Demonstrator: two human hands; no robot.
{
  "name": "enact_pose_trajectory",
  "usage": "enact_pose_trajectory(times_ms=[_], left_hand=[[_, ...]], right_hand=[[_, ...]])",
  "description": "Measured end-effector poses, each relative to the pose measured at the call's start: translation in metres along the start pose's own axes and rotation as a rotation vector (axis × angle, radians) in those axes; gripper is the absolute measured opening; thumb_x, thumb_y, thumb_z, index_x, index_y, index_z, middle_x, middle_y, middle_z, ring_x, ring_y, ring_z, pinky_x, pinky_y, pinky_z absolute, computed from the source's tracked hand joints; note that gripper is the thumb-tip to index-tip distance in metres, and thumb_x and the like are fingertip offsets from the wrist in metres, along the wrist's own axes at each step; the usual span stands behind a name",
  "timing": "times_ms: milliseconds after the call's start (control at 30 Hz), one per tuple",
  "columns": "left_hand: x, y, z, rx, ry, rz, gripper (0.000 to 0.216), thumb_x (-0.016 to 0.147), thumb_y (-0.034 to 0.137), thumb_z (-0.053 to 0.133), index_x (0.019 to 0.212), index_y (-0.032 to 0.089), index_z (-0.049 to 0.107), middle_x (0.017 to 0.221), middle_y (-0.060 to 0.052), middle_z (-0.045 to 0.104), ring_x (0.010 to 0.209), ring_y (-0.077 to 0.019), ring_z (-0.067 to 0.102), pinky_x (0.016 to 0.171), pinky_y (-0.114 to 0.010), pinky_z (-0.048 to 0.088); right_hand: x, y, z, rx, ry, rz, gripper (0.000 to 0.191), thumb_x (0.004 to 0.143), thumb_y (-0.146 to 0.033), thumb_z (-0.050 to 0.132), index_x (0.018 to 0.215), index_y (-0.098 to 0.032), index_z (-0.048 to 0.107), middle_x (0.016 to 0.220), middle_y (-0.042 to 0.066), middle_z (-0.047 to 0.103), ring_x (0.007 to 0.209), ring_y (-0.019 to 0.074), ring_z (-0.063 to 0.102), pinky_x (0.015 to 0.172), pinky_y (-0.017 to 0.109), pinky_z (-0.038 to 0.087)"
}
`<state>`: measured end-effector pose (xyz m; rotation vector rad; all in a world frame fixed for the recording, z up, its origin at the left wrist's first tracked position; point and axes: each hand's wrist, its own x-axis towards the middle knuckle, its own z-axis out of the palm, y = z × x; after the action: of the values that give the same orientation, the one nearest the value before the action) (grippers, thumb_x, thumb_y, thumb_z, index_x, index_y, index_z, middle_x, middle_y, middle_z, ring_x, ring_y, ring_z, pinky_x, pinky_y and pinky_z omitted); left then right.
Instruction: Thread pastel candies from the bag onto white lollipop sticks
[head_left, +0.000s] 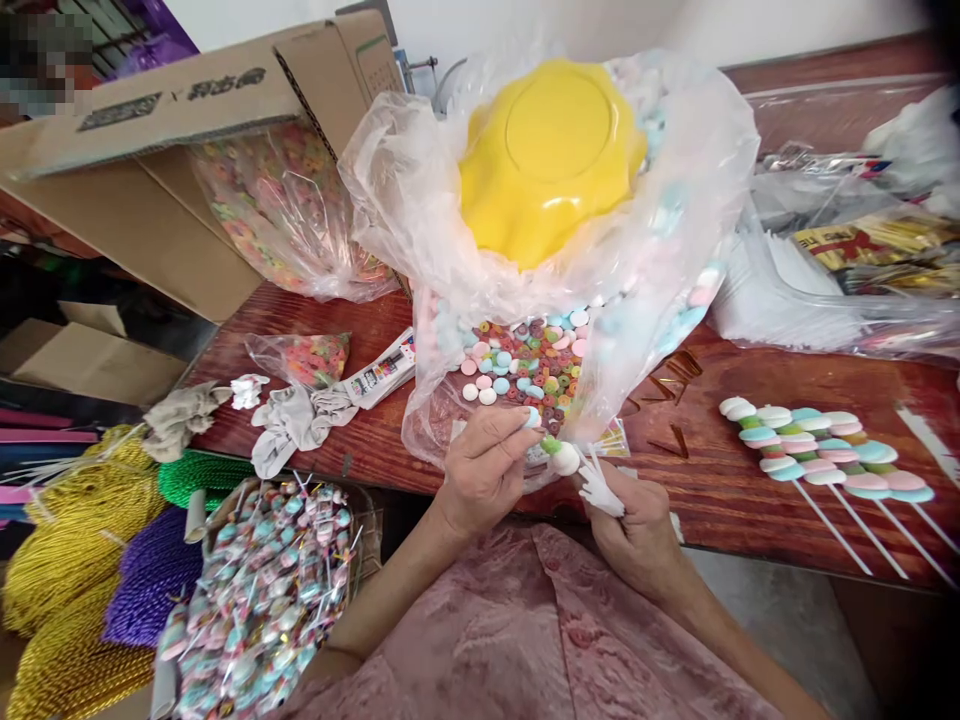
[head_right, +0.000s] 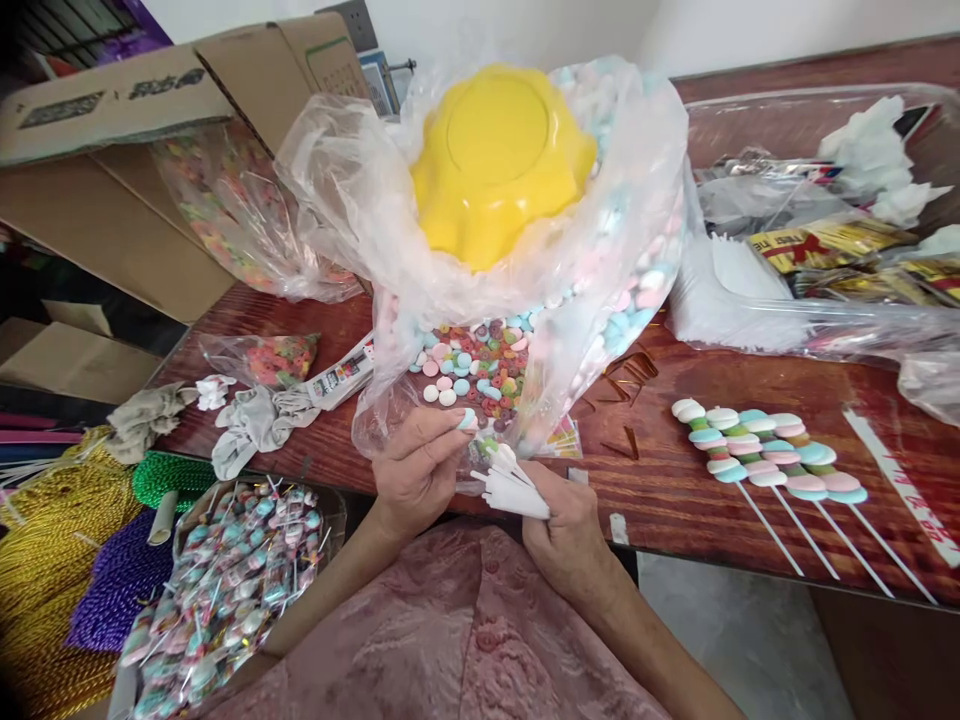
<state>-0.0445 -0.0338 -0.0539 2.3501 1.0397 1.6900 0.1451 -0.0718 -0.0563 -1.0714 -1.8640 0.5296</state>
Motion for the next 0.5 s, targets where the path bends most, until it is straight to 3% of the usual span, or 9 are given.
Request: enact_pose_trajectory(times_ms=[133,267,400,500], left_hand=[[0.003,0.004,-0.002,0.061,-0.061,0.125,0.023,0.088,0.003,0.06,0.107,0.015,0.068,0.109,-0.013,0.074,0.109,-0.0237,0.069,0.087,-0.04,0.062],[0.001,0.01,0.005,0.02,-0.085,0.148,0.025,0.091,0.008,0.055,0.112,0.016,0.065,0.107,-0.014,0.074,0.107,-0.0241,0.069,0.086,-0.042,0.062],[-0.008,0.019,0.018,-0.089,-0.124,0.174,0.036,0.09,0.008,0.051,0.124,0.012,0.062,0.111,-0.018,0.074,0.108,-0.0256,0.07,0.09,-0.043,0.061],[-0.012,0.019,0.021,-0.23,-0.123,0.05,0.04,0.09,0.01,0.053,0.129,0.015,0.061,0.118,-0.018,0.073,0.111,-0.0246,0.071,0.094,-0.04,0.061]], right_hand=[[-0.001,-0.002,0.005,0.077,-0.018,0.029,0.025,0.085,-0.001,0.043,0.076,-0.02,0.057,0.069,-0.003,0.065,0.051,0.0091,0.054,0.047,0.02,0.038],[-0.011,0.004,0.01,0.114,-0.02,0.067,0.024,0.087,-0.004,0.047,0.09,-0.019,0.066,0.063,-0.004,0.059,0.048,0.0102,0.049,0.048,0.021,0.039],[-0.019,0.016,0.011,0.093,0.06,0.175,0.017,0.091,-0.013,0.053,0.086,-0.02,0.067,0.065,-0.002,0.062,0.053,0.013,0.054,0.054,0.024,0.045],[-0.021,0.022,0.005,0.063,0.073,0.207,0.016,0.092,-0.018,0.055,0.08,-0.02,0.066,0.061,-0.002,0.058,0.051,0.0129,0.051,0.051,0.024,0.044]])
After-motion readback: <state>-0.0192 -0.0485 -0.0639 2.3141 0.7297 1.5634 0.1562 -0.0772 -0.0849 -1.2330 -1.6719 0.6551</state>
